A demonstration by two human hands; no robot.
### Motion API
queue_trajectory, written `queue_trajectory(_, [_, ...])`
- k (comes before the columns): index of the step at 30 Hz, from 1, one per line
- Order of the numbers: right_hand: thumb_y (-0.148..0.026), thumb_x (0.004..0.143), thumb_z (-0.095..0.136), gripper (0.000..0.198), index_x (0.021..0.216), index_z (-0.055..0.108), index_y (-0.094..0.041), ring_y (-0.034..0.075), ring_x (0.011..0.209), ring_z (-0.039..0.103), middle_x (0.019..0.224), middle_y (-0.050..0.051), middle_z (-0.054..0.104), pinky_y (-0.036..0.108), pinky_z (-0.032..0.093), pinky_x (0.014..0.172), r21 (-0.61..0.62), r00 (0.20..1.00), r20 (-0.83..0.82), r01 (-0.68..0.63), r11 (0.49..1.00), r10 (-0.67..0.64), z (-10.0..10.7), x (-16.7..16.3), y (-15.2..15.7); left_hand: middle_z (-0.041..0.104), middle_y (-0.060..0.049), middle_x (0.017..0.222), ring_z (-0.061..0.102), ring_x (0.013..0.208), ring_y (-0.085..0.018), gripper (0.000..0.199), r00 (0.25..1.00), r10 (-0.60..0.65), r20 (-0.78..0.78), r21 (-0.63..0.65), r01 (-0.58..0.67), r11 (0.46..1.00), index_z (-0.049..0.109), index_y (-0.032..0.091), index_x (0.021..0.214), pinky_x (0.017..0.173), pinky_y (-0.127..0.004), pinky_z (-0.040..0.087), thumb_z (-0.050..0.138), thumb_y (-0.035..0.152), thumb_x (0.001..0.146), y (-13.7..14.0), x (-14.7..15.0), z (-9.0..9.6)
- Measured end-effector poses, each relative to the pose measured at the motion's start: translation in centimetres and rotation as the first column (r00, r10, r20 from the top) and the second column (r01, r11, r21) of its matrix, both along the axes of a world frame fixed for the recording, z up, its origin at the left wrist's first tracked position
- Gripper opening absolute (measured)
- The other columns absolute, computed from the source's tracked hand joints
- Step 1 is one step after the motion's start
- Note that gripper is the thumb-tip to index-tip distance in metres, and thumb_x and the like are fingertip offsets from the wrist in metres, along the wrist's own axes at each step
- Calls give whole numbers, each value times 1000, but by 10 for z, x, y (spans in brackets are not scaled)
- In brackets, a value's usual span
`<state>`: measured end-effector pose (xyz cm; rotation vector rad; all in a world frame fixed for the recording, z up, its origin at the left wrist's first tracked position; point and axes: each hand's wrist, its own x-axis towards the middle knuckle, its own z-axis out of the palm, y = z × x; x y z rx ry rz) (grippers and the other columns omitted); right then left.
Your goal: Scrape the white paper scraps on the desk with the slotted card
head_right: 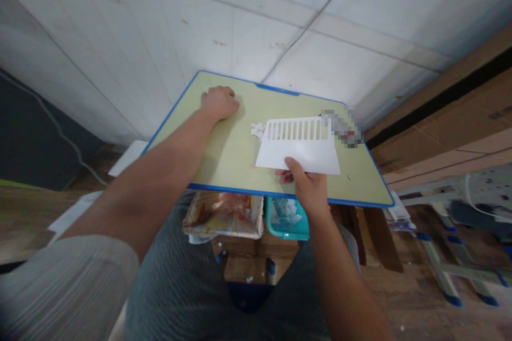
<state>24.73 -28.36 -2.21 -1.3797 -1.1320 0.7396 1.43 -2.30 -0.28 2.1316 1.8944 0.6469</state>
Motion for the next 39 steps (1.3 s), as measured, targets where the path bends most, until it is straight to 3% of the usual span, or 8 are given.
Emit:
queue_trajectory(5, [-66,88,88,47,79,77,-22,20,56,70,73,10,84,34,63,59,-1,996,-57,-69,998,68,-7,-2,9,62,-17,181,51,171,-45,60,984,-101,-147,-42,96,995,75,29,162,143,-67,36,64,49,107,-62,-17,3])
queue_trajectory(10, [-68,83,89,48,80,75,-23,19,54,68,72,9,84,33,61,57,19,987,-93,-127,992,128,-13,-5,16,43,-10,196,37,183,-39,71,966,-56,-252,-81,37,996,58,38,181,147,-65,32,49,65,116,-147,-53,-8])
queue_trajectory(13, [-61,80,91,42,80,74,-23,19,51,67,69,8,82,33,60,55,8,978,-126,-165,986,164,-14,-5,19,42,-8,197,36,184,-40,71,956,-55,-289,-54,41,998,54,42,185,147,-69,31,43,64,119,-174,-63,-13])
queue_trajectory(20, [-48,83,90,29,87,73,-24,20,51,66,70,6,82,33,61,54,-39,977,-151,-160,986,152,-13,-3,30,32,-10,201,29,186,-39,78,933,-58,-356,-98,25,995,45,27,191,150,-70,25,31,62,123,-174,-54,-9])
queue_trajectory(26, [-35,82,88,20,88,72,-24,22,51,67,62,5,78,35,62,52,-30,975,-137,-182,983,176,-11,-4,31,24,-12,204,23,188,-40,87,943,-28,-333,-126,-16,992,36,25,195,152,-67,21,29,70,122,-170,-52,-7])
queue_trajectory(35, [-39,79,93,29,95,75,-23,24,55,71,66,5,80,36,64,56,-44,964,-135,-236,971,228,-10,0,24,24,-11,204,22,189,-41,90,940,-32,-340,-139,-17,990,36,25,195,151,-69,21,28,74,121,-164,-53,-8])
queue_trajectory(39, [-46,79,92,34,95,73,-23,21,54,71,69,6,82,31,60,54,-24,968,-199,-161,987,153,-10,6,29,25,-11,203,22,189,-41,88,939,-35,-343,-138,-14,990,36,25,195,151,-70,22,28,72,122,-168,-54,-7])
